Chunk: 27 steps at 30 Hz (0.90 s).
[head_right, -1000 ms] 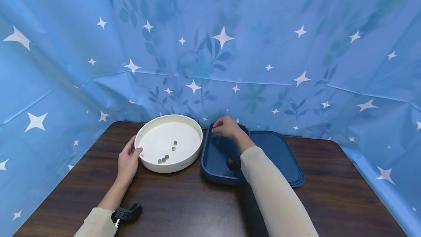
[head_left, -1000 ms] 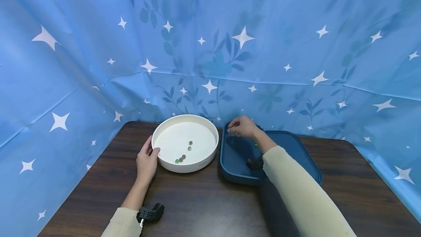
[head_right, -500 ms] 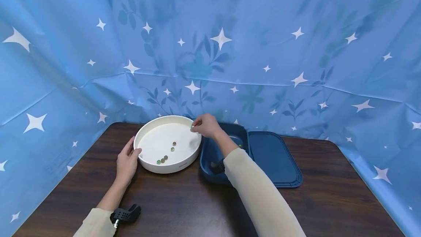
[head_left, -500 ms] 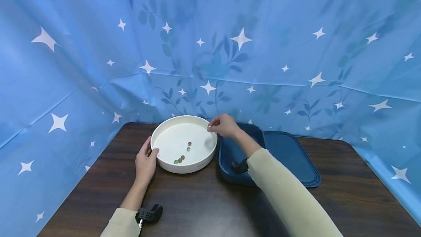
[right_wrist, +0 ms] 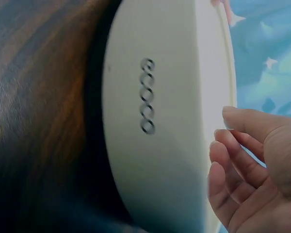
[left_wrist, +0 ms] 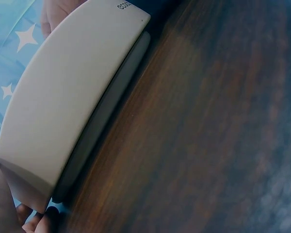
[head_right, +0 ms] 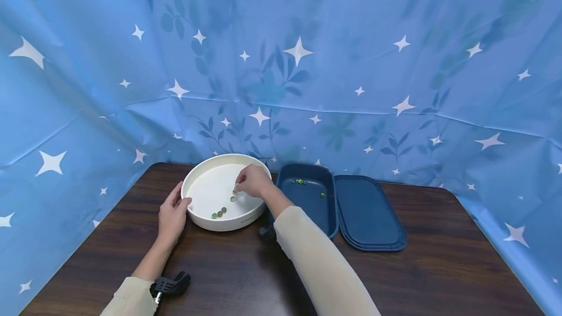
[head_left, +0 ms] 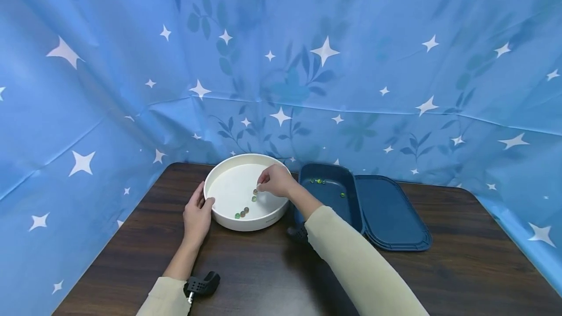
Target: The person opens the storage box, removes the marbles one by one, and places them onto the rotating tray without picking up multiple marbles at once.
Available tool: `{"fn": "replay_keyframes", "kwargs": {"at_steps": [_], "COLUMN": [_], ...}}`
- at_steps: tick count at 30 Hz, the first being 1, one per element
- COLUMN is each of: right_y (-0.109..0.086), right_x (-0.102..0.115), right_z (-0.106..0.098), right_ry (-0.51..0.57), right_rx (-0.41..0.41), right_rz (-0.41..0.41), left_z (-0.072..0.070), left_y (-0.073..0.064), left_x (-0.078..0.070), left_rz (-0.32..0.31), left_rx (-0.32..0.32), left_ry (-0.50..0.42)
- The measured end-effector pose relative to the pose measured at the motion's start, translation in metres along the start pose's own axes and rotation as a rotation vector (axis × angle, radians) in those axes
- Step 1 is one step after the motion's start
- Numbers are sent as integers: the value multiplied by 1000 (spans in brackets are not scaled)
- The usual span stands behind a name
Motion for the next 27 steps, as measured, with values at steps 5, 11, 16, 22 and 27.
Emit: {"fn": "replay_keyframes", "kwargs": {"at_steps": [5,11,16,22,27], "right_y": [4,8,8,7,7], "right_x": [0,-6,-11,-10,-7], "right_z": [12,22,27,28,24], "right_ry": [-55,-93,-129,-128,-99], "right_rx": [5,11,20,42,38], "right_rz": [22,84,121,132,97], "left_z": [1,1,2,2,1], "left_y": [1,0,0,0,0], "left_x": [0,1,1,0,1], "left_rz": [-6,-8,-4,4,5], "left_rx": [3,5,5,4,-3], "left_ry": [1,-4,-8,-10,-15]}}
Point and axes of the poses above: each hand's wrist, its own y-axis towards the middle knuckle, its own z-axis out of the palm, x = y × z, the point moved 7 cm from there along y, towards the middle knuckle, and after that the axes turned 13 degrees about x, right-handed, at the moved point
